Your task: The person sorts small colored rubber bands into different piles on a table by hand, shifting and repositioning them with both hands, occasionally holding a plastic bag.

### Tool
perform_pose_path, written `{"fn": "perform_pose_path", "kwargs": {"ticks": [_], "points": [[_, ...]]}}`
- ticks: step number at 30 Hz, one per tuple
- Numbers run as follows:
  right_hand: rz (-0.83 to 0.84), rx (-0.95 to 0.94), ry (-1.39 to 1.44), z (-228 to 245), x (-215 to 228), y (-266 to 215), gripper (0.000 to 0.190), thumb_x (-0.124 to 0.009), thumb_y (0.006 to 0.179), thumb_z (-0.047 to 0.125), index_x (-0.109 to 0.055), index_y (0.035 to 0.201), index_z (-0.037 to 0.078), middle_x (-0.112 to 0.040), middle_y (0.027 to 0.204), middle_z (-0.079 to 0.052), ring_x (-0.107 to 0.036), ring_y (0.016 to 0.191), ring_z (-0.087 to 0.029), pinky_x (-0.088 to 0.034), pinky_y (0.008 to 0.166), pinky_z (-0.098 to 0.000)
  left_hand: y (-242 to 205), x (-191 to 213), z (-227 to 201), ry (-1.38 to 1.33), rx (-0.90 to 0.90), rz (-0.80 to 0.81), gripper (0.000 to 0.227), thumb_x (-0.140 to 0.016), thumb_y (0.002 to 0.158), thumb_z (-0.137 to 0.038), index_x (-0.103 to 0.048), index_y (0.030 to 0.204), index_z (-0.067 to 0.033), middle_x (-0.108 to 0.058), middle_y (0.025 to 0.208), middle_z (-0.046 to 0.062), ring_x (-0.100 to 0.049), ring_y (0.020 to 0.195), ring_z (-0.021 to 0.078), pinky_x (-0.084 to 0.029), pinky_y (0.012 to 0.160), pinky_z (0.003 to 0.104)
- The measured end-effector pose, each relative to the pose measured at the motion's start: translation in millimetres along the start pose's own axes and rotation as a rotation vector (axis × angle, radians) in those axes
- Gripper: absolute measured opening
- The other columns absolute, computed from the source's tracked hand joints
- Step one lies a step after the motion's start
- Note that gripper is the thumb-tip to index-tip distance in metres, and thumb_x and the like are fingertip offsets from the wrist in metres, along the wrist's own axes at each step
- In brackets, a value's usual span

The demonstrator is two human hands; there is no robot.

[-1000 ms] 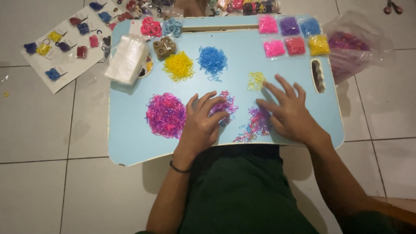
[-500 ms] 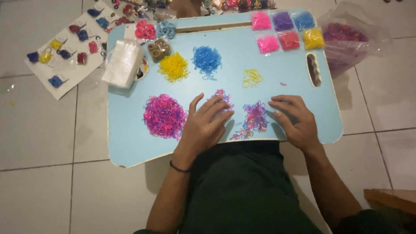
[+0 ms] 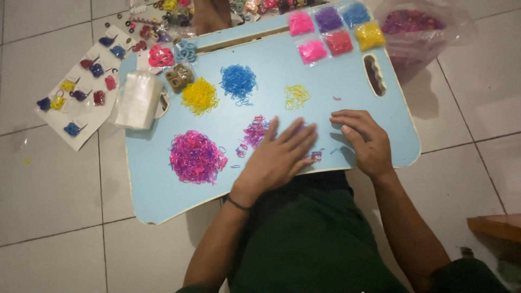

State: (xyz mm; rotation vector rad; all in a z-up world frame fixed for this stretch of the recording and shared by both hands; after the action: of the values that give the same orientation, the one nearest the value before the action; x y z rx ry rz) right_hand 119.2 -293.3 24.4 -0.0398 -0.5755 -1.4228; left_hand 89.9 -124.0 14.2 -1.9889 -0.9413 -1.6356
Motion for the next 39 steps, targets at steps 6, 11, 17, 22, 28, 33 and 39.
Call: {"fn": "perform_pose_path", "kwargs": {"ticks": [6,11,17,22,28,33,39], "points": [[0.029,0.008,0.011,-2.0,-0.2,0.4,0.032,-0.047,0.111,0.021,-0.072,0.124,0.006,-0.068,0.126,-0.015,-0.059,0.132,-0.035,-0.045,0.109,-0.0509,-34.8,8.3,29.9,0.152,0.196,0.002,0.063,-0.031,0.108,-0.055,-0.033,0.163,-0.0233,-0.028,0.170,0.004,-0.014,0.159,0.0310,-0.001,0.122,0.068],[-0.003,-0.023,0.041,4.9,1.3,1.9,0.031,-0.049,0.110,0.022,-0.074,0.120,0.006,-0.070,0.122,-0.016,-0.062,0.127,-0.035,-0.046,0.108,-0.0512,-55.1,12.0,36.8,0.141,0.254,0.013,0.063,-0.033,0.107,-0.055,-0.033,0.162,-0.0249,-0.026,0.170,0.005,-0.012,0.159,0.0321,0.002,0.121,0.068],[0.004,-0.006,0.025,4.9,-0.1,2.0,0.033,-0.048,0.110,0.024,-0.074,0.121,0.006,-0.070,0.122,-0.016,-0.062,0.126,-0.034,-0.047,0.106,-0.0491,-57.9,4.7,34.9,0.152,0.267,-0.007,0.066,-0.033,0.106,-0.057,-0.028,0.164,-0.0252,-0.020,0.172,0.007,-0.007,0.160,0.0323,0.003,0.121,0.068],[0.020,0.022,-0.030,6.6,-2.9,1.3,0.034,-0.047,0.111,0.023,-0.072,0.124,0.005,-0.068,0.125,-0.018,-0.060,0.128,-0.038,-0.047,0.106,-0.0529,-33.8,-6.1,-9.7,0.111,0.135,-0.047,0.068,-0.039,0.105,-0.057,-0.030,0.162,-0.0216,-0.025,0.171,0.011,-0.015,0.159,0.0324,-0.003,0.122,0.070],[0.013,0.008,-0.017,1.4,-2.6,1.9,0.033,-0.047,0.111,0.022,-0.073,0.123,0.006,-0.069,0.126,-0.017,-0.059,0.131,-0.037,-0.045,0.109,-0.0516,-0.7,-28.6,-40.2,-0.026,0.086,0.102,0.071,-0.029,0.105,-0.061,-0.022,0.165,-0.0230,-0.019,0.173,0.011,-0.009,0.161,0.0316,0.003,0.123,0.069],[0.011,-0.026,0.012,3.4,-2.3,3.1,0.032,-0.048,0.111,0.023,-0.073,0.122,0.006,-0.069,0.124,-0.016,-0.059,0.131,-0.037,-0.044,0.109,-0.0519,6.9,-25.5,-22.3,0.004,0.164,0.133,0.072,-0.022,0.106,-0.062,-0.020,0.165,-0.0215,-0.016,0.173,0.012,-0.007,0.160,0.0335,0.002,0.123,0.069],[0.004,0.015,-0.016,3.5,-2.7,1.4,0.032,-0.048,0.111,0.020,-0.073,0.122,0.004,-0.070,0.124,-0.019,-0.061,0.128,-0.038,-0.046,0.106,-0.0516,-5.7,8.0,0.4,-0.088,0.207,-0.075,0.064,-0.037,0.106,-0.054,-0.032,0.162,-0.0237,-0.021,0.172,0.010,-0.013,0.160,0.0329,-0.003,0.124,0.068]]}}
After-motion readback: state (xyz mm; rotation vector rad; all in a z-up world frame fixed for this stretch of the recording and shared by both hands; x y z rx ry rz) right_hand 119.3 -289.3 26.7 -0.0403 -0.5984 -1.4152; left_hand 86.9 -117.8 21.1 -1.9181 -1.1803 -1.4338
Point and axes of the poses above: each hand's wrist, its own y-axis towards the middle knuckle, its own x-axis out of the back of the hand, z = x × y, the point moved 9 cm from there along y, towards the middle knuckle
